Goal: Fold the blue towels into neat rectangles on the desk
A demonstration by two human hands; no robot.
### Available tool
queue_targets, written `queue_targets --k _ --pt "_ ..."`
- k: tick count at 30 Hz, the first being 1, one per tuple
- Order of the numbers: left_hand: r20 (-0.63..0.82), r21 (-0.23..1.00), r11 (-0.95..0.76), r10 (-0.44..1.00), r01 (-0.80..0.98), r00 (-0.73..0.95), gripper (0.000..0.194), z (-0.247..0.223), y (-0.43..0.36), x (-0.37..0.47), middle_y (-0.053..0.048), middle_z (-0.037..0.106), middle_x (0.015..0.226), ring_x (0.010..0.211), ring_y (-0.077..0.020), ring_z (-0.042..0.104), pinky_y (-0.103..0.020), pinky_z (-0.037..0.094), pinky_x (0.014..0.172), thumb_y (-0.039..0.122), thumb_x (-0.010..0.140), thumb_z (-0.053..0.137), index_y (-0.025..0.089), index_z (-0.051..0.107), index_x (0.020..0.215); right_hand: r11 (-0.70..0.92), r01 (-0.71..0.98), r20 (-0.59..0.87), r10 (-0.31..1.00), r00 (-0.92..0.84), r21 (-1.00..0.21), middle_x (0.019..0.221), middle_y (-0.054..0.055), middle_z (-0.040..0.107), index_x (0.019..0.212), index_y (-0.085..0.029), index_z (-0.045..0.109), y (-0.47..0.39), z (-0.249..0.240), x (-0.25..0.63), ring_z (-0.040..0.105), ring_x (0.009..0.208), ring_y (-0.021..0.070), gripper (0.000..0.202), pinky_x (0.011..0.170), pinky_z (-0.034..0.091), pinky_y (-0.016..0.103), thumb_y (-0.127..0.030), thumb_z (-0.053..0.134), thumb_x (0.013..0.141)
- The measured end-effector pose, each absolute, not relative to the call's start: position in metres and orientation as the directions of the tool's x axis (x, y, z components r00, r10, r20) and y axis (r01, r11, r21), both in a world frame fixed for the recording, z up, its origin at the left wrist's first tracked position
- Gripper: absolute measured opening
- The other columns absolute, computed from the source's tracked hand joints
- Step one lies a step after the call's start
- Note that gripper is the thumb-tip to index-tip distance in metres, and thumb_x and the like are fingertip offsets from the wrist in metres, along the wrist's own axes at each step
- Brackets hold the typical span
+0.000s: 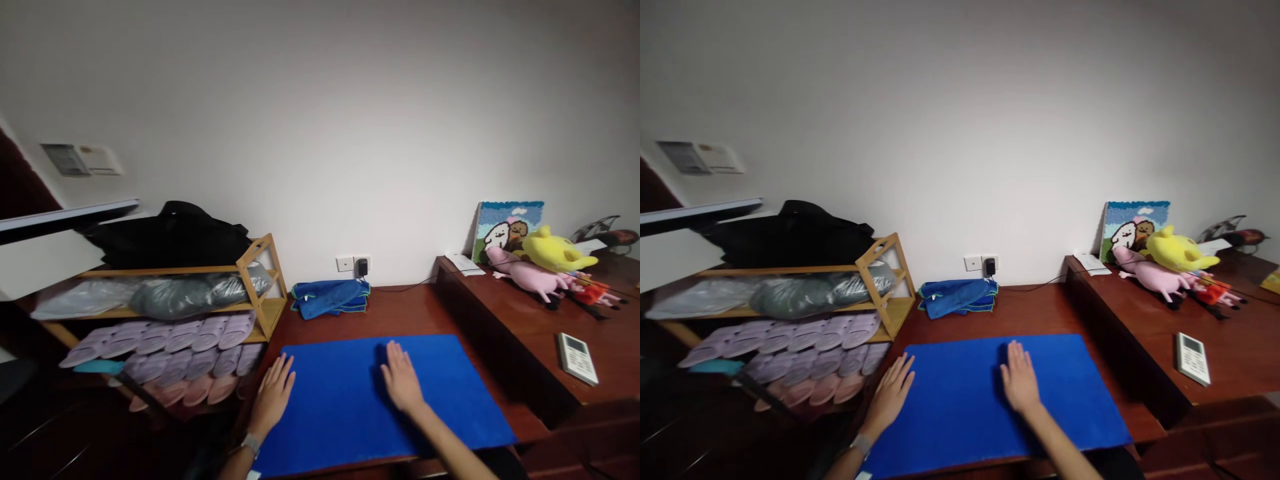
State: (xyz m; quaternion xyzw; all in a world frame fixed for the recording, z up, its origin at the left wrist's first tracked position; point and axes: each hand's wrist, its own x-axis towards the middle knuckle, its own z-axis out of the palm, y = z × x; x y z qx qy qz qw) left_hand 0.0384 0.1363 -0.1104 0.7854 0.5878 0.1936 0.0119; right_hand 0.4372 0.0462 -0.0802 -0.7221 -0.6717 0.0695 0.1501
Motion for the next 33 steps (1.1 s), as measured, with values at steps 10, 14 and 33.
queue_targets --k 10,14,33 --pt "0.097 0.095 -0.292 0.954 0.952 0.283 0.055 -0.124 0.081 0.075 0.0 0.034 0.169 0.157 -0.0249 0.03 -0.051 0.022 0.129 0.044 0.104 0.037 0.035 0.039 0.159 0.134 0.839 -0.014 0.986 -0.166 -0.528 0.171 0.013 0.011 0.164 -0.006 0.02 0.022 -0.088 0.24 0.005 0.16 0.0247 0.068 0.131 0.007 0.051 -0.043 0.016 0.107" --pt "0.15 0.104 -0.297 0.948 0.949 0.28 0.056 -0.123 0.083 0.075 -0.001 0.033 0.169 0.157 -0.0248 0.03 -0.051 0.022 0.128 0.047 0.105 0.035 0.035 0.036 0.16 0.034 0.887 -0.027 0.998 -0.052 -0.461 0.171 0.011 0.01 0.164 -0.006 0.018 0.015 -0.106 0.297 0.006 0.161 0.0249 0.071 0.132 0.006 0.049 -0.048 0.015 0.106" --pt "0.124 0.108 -0.287 0.954 0.952 0.274 0.059 -0.123 0.089 0.074 0.0 0.03 0.17 0.158 -0.0246 0.026 -0.053 0.019 0.13 0.05 0.104 0.034 0.033 0.035 0.161 -0.448 0.886 -0.03 0.894 0.448 -0.121 0.171 0.012 0.02 0.164 -0.007 0.025 -0.046 -0.153 0.657 0.019 0.159 0.0249 0.074 0.13 0.018 0.045 -0.048 0.014 0.103"
